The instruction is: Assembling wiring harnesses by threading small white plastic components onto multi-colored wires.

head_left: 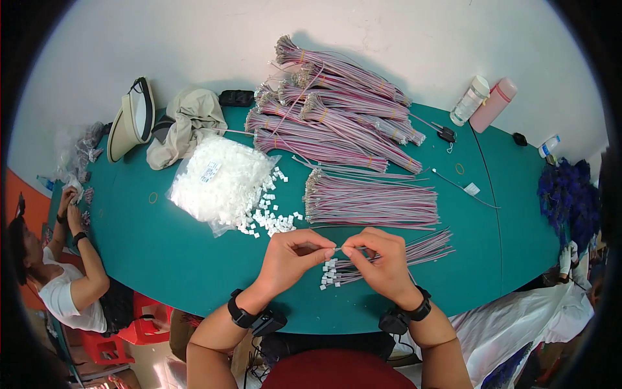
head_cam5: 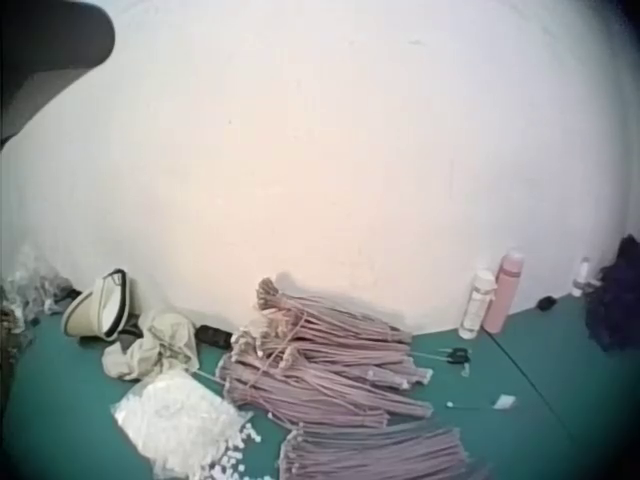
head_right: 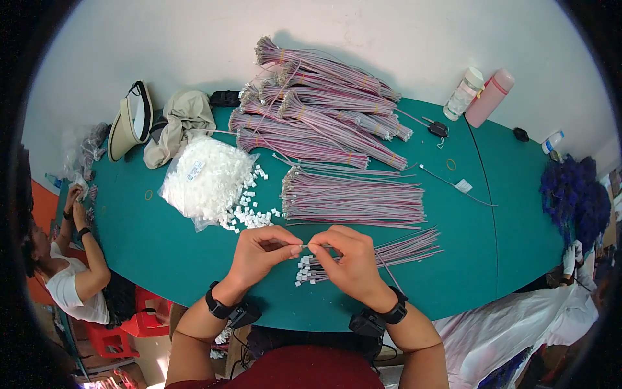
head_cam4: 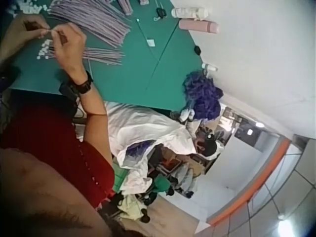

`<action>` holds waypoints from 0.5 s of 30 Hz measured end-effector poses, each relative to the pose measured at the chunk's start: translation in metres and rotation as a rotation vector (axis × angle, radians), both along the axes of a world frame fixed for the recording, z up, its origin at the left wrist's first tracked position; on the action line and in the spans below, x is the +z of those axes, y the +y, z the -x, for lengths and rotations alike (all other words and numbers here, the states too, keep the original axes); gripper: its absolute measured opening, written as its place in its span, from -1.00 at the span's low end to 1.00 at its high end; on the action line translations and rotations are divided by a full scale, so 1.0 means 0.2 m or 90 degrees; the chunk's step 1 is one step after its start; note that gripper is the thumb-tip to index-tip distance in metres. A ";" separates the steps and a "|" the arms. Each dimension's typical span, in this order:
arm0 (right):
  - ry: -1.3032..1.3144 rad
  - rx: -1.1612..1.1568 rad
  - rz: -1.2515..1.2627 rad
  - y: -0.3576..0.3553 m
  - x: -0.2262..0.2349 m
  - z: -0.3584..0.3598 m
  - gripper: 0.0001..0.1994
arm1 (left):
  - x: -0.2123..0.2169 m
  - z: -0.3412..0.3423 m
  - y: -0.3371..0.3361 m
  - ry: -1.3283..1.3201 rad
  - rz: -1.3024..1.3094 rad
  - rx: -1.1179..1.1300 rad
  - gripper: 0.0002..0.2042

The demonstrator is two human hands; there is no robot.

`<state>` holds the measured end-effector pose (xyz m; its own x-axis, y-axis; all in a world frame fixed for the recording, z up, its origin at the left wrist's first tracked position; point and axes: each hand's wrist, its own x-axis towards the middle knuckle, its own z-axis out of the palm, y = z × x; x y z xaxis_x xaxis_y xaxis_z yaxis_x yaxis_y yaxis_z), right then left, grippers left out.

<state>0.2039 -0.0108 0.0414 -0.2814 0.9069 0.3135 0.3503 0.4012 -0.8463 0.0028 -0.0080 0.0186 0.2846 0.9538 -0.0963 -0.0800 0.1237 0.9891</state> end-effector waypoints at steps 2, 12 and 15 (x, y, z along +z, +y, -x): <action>0.002 0.001 0.009 0.00 0.00 0.00 -0.94 | -0.01 0.00 0.00 0.004 -0.008 0.000 -0.90; 0.006 -0.003 -0.027 0.00 -0.03 0.01 -0.94 | -0.02 -0.01 0.00 -0.045 0.040 0.005 -0.90; 0.015 -0.011 -0.021 0.00 -0.03 0.01 -0.94 | -0.02 -0.01 0.00 -0.047 0.041 0.007 -0.90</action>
